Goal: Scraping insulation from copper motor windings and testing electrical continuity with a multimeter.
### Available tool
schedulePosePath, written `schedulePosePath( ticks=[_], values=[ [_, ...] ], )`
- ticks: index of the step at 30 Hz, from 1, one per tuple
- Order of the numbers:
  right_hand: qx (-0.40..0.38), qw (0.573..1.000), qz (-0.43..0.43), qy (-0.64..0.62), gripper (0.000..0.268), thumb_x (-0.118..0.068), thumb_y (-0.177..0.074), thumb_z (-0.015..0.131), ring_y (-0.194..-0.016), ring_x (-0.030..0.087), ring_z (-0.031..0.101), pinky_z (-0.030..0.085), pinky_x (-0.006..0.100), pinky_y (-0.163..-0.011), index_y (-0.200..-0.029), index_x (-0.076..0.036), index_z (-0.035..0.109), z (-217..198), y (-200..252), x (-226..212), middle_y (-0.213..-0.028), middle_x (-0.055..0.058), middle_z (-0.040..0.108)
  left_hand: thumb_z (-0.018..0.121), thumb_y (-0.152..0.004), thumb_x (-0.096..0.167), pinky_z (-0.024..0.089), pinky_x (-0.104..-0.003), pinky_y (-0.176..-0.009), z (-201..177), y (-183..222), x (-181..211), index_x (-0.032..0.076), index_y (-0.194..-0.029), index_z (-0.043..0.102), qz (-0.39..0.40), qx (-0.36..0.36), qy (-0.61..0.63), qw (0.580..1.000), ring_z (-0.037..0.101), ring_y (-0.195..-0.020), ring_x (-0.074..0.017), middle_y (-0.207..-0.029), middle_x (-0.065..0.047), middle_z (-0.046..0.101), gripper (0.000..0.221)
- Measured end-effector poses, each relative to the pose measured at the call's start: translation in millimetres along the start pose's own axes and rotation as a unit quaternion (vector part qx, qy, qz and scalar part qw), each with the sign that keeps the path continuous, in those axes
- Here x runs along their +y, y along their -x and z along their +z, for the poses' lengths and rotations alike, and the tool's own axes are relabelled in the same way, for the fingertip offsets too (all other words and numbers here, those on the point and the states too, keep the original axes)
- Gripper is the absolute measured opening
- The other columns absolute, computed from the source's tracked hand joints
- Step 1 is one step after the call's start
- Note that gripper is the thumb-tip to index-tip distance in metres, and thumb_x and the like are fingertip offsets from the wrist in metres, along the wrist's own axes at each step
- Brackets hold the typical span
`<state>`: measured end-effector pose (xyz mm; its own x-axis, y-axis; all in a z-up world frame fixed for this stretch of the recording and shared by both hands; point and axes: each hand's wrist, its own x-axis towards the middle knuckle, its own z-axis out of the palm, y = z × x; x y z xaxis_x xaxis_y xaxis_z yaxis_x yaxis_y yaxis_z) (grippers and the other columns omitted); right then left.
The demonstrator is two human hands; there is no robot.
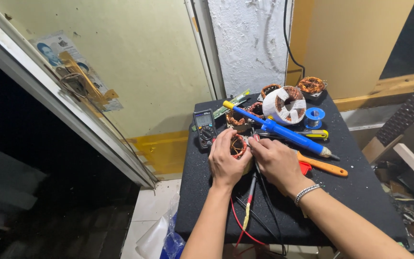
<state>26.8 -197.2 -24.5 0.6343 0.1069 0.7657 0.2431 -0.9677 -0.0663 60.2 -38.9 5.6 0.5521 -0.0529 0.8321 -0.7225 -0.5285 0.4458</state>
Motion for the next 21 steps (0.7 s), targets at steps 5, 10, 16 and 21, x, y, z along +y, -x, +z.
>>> schedulePosePath(
  ticks=[5,10,16,21],
  values=[
    [0.006,1.000,0.001,-0.003,0.022,-0.038,-0.097,0.058,-0.072,0.024,0.068,0.057,0.036,-0.060,-0.115,-0.029,0.066,4,-1,1,-0.092,-0.003,0.066,0.079,-0.068,0.030,0.056,-0.042,-0.089,1,0,0,0.013,-0.114,0.068,0.001,0.001,-0.005,1.000,0.071,-0.103,-0.0292,-0.115,-0.007,0.070,0.051],
    [0.013,1.000,-0.003,-0.003,0.024,-0.038,-0.096,0.058,-0.070,0.026,0.068,0.057,0.037,-0.060,-0.116,-0.029,0.067,10,-2,7,-0.091,-0.001,0.067,0.080,-0.068,0.028,0.056,-0.042,-0.090,0,0,1,0.012,-0.114,0.068,0.001,0.000,-0.001,1.000,0.071,-0.102,-0.0301,-0.115,-0.007,0.070,0.050],
    [0.037,0.999,0.036,0.008,0.029,-0.030,-0.097,0.059,-0.071,0.030,0.072,0.057,0.041,-0.058,-0.124,-0.026,0.065,-14,-19,36,-0.088,0.004,0.068,0.080,-0.065,0.027,0.056,-0.040,-0.090,0,-2,-3,0.014,-0.114,0.069,0.014,-0.005,0.013,1.000,0.072,-0.102,-0.0284,-0.115,-0.006,0.071,0.052],
    [-0.014,0.988,0.090,-0.122,0.026,-0.027,-0.100,0.058,-0.082,0.034,0.073,0.059,0.047,-0.067,-0.125,-0.024,0.062,-34,-21,42,-0.091,0.007,0.071,0.082,-0.063,0.030,0.054,-0.044,-0.092,-7,1,-7,0.018,-0.119,0.070,0.013,-0.054,0.041,0.998,0.069,-0.109,-0.0325,-0.124,-0.006,0.067,0.058]
  ],
)
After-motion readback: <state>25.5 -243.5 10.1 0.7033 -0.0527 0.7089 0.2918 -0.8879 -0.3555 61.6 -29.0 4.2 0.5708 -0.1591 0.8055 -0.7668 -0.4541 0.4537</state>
